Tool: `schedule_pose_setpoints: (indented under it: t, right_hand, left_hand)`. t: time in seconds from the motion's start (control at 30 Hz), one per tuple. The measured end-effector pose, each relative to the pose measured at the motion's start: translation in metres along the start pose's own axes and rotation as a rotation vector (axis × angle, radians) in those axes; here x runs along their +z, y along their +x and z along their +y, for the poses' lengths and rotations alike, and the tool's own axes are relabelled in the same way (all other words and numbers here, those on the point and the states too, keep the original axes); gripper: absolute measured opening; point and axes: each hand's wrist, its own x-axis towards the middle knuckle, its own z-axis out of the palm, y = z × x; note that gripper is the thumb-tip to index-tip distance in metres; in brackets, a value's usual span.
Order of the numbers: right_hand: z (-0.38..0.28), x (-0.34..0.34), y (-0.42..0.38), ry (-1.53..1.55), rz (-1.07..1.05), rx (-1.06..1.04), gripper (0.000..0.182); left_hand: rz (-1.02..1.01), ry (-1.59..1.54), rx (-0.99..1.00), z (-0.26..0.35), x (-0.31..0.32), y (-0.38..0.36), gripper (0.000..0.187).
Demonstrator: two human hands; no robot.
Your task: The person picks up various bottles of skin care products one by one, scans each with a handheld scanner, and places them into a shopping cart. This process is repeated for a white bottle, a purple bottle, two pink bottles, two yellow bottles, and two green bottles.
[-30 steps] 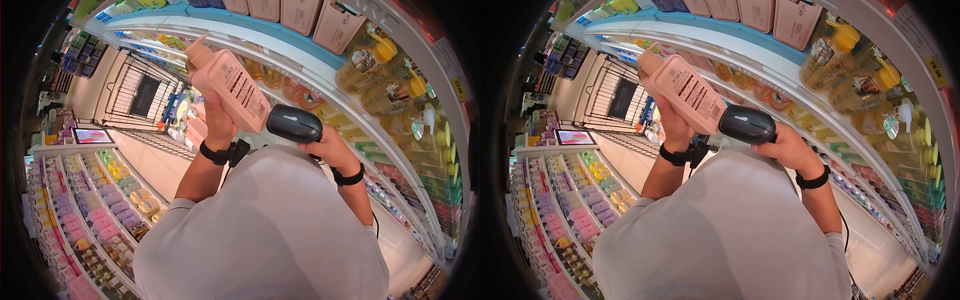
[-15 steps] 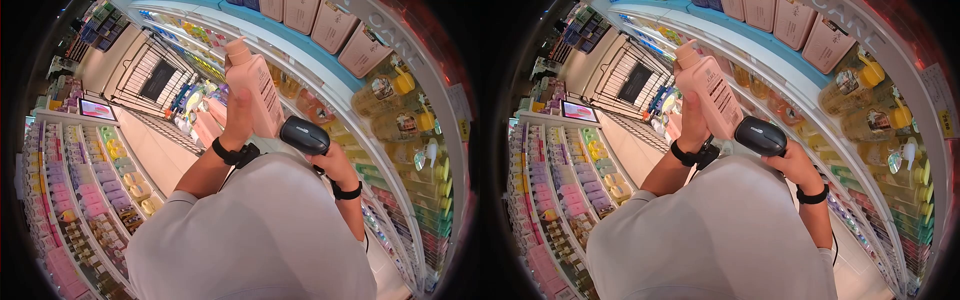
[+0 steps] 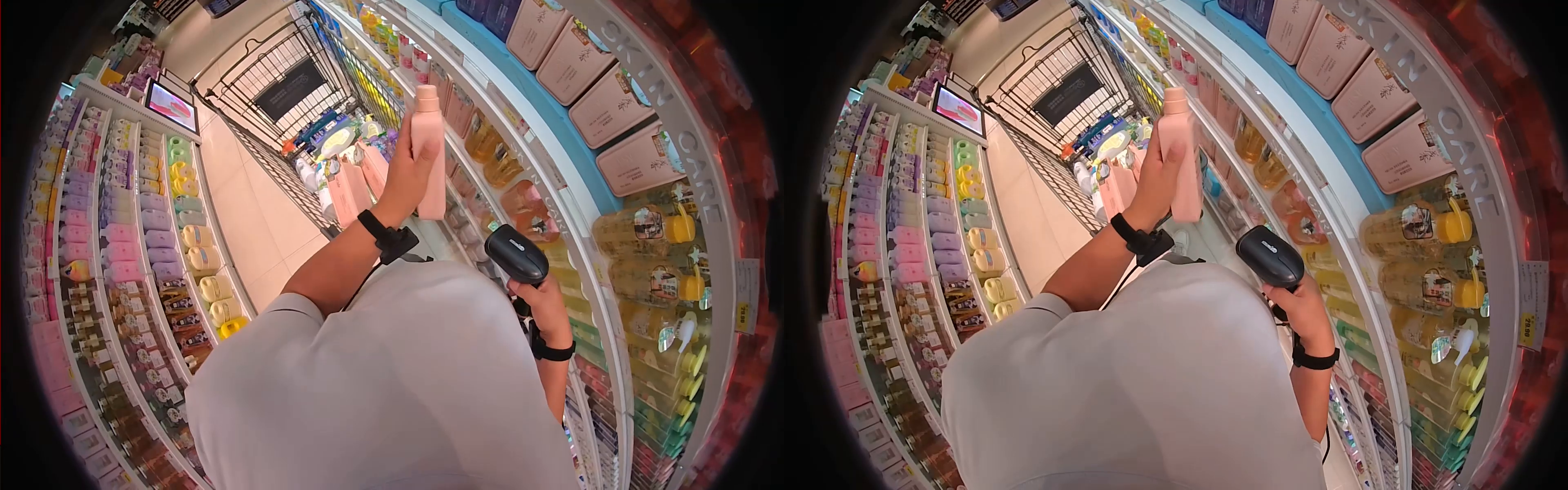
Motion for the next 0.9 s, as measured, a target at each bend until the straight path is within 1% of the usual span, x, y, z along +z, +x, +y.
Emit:
schedule_pose_setpoints:
  t: [0.03, 0.07, 0.13, 0.2, 0.23, 0.27, 0.33, 0.37, 0.43, 0.47, 0.53, 0.57, 0.6, 0.67, 0.7, 0.73, 0.8, 0.83, 0.87, 0.9]
  right_hand:
    - [0.000, -0.003, 0.001, -0.014, 0.004, 0.035, 0.028]
    - [0.001, -0.004, 0.001, -0.027, 0.010, 0.070, 0.028]
    - [0.001, -0.002, 0.000, -0.024, 0.040, 0.076, 0.028]
    - [0.001, -0.001, 0.000, -0.023, 0.070, 0.078, 0.027]
    - [0.001, -0.001, 0.000, -0.015, 0.073, 0.103, 0.027]
    - [0.001, -0.002, 0.000, -0.008, 0.077, 0.128, 0.027]
    - [0.003, -0.004, 0.000, 0.001, 0.082, 0.170, 0.027]
    - [0.005, -0.006, 0.001, 0.010, 0.085, 0.205, 0.026]
    - [0.010, -0.007, 0.003, -0.004, 0.096, 0.206, 0.026]
    - [0.011, -0.008, 0.004, -0.017, 0.101, 0.202, 0.026]
    - [0.007, -0.006, 0.004, -0.018, 0.127, 0.224, 0.025]
    - [0.005, -0.004, 0.003, -0.017, 0.146, 0.242, 0.025]
    - [0.005, -0.003, 0.003, -0.022, 0.152, 0.248, 0.025]
    - [0.006, -0.002, 0.002, -0.031, 0.195, 0.246, 0.017]
    - [0.001, -0.001, 0.000, -0.022, 0.189, 0.296, 0.019]
    - [0.005, -0.003, -0.001, -0.026, 0.199, 0.300, 0.019]
    - [0.021, -0.006, -0.002, -0.013, 0.211, 0.321, 0.028]
    - [0.023, -0.005, -0.002, 0.008, 0.216, 0.309, 0.029]
    - [0.023, -0.004, -0.003, 0.006, 0.225, 0.318, 0.029]
    - [0.022, -0.002, -0.004, -0.010, 0.238, 0.327, 0.029]
  left_hand:
    - [0.020, -0.101, -0.118, -0.005, -0.008, 0.005, 0.065]
    - [0.017, -0.102, -0.127, -0.012, -0.017, 0.011, 0.065]
    - [0.220, -0.289, -0.256, -0.035, -0.042, 0.024, 0.056]
    - [0.328, -0.274, -0.257, -0.064, -0.071, 0.037, 0.041]
    - [0.448, -0.173, -0.391, -0.090, -0.091, 0.043, 0.042]
    - [0.467, -0.198, -0.368, -0.082, -0.094, 0.041, 0.058]
    - [0.548, -0.167, -0.406, -0.102, -0.109, 0.046, 0.061]
    - [0.545, -0.168, -0.413, -0.116, -0.117, 0.049, 0.061]
    - [0.519, -0.087, -0.462, -0.148, -0.128, 0.058, 0.069]
    - [0.517, -0.090, -0.470, -0.165, -0.130, 0.064, 0.069]
    - [0.556, 0.129, -0.507, -0.192, -0.131, 0.075, 0.073]
    - [0.529, 0.155, -0.539, -0.192, -0.127, 0.078, 0.080]
    - [0.526, 0.149, -0.546, -0.203, -0.126, 0.083, 0.080]
    - [0.557, 0.369, -0.582, -0.226, -0.124, 0.097, 0.089]
    - [0.512, 0.400, -0.595, -0.230, -0.124, 0.101, 0.100]
    - [0.504, 0.393, -0.601, -0.223, -0.117, 0.105, 0.100]
    - [0.409, 0.684, -0.735, -0.204, -0.105, 0.114, 0.106]
    - [0.342, 0.683, -0.757, -0.191, -0.101, 0.118, 0.111]
    - [0.332, 0.679, -0.765, -0.195, -0.098, 0.123, 0.111]
    - [0.275, 0.778, -0.837, -0.198, -0.094, 0.131, 0.113]
